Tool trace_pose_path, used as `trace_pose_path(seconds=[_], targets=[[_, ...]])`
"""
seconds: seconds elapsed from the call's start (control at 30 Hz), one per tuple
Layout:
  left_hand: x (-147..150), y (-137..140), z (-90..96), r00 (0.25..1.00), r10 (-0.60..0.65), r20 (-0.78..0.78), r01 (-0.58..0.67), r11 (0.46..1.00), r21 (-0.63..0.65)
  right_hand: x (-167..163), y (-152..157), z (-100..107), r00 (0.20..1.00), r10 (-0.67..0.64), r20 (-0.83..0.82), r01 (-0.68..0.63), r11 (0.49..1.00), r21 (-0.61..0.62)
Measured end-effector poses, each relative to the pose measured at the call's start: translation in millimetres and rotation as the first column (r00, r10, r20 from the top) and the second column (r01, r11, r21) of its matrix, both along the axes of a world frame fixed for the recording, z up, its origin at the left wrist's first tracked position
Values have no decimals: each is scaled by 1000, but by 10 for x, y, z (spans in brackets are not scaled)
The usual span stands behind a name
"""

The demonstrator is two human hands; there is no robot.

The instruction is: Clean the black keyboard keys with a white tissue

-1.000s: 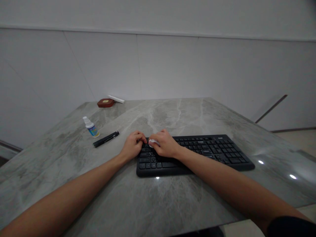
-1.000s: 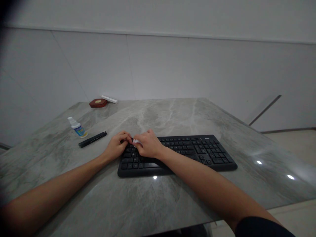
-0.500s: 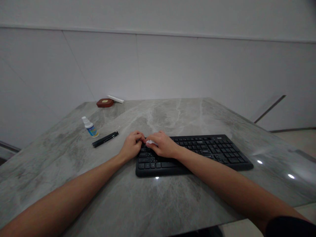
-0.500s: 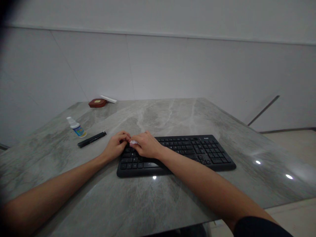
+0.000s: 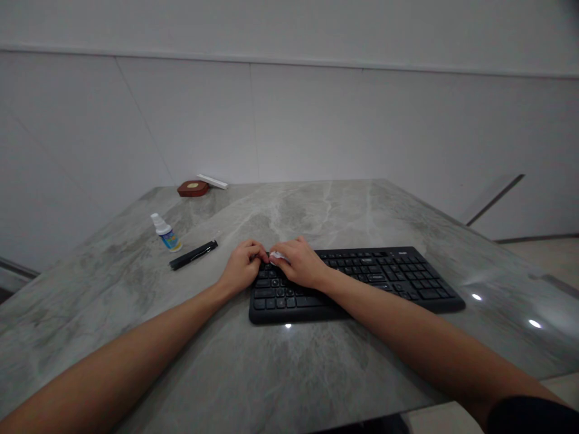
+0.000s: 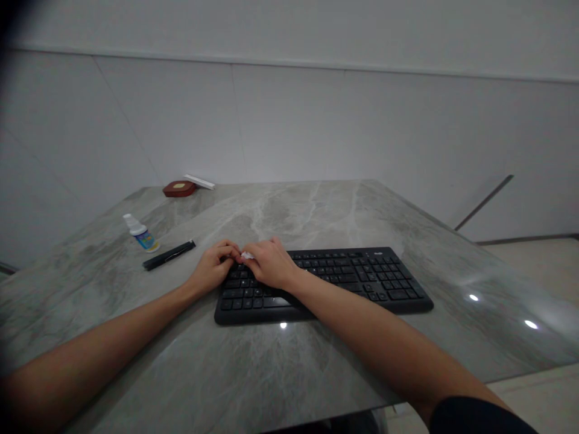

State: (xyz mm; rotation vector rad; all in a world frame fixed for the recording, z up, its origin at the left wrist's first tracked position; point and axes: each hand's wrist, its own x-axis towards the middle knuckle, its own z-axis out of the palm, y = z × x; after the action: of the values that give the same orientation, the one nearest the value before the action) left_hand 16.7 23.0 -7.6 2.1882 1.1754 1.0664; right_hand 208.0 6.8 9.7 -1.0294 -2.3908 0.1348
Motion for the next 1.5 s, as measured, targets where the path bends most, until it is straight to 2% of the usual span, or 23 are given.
trace_pose_path(seconds=[0.1, 0.27, 0.43, 0.6, 0.73, 0.9, 1.07, 1.23, 1.4, 1.5], targets=[[-3, 1, -5, 1000, 0, -1, 0, 1000, -4, 1, -2, 3, 998, 57, 26, -56, 998, -24], [-11, 9, -15, 1000, -2, -5, 2, 1000, -5, -13, -12, 13, 997, -70, 19, 70, 997, -10], [-9, 15, -21, 1000, -3, 0, 3, 1000, 1, -4, -20, 16, 999, 21, 46, -21, 1000, -2], [-9, 7, -10, 1000, 4, -8, -4, 1000, 9, -3, -14, 20, 995, -102, 5, 102, 995, -1], [-6, 4, 0, 1000, -7, 4, 7, 1000, 7, -2, -14, 22, 999, -19, 26, 20, 1000, -9], [-1, 0, 4, 1000, 0, -5, 0, 1000, 12, 3, -5, 11, 995, -94, -10, 94, 995, -13], [-4, 0, -2, 1000, -2, -6, 2, 1000, 8, 10, -2, 3, 1000, 12, 8, -12, 999, -35], [-5, 3, -7, 1000, -4, -2, 4, 1000, 5, 4, -2, 13, 994, -111, -7, 111, 993, -36], [-8, 8, -13, 1000, -16, 1, 16, 1000, 7, 4, -12, 35, 1000, 5, 11, -4, 999, -38], [-10, 13, -18, 1000, -14, 2, 14, 1000, 7, 1, -13, 41, 998, -60, 13, 61, 997, -45]])
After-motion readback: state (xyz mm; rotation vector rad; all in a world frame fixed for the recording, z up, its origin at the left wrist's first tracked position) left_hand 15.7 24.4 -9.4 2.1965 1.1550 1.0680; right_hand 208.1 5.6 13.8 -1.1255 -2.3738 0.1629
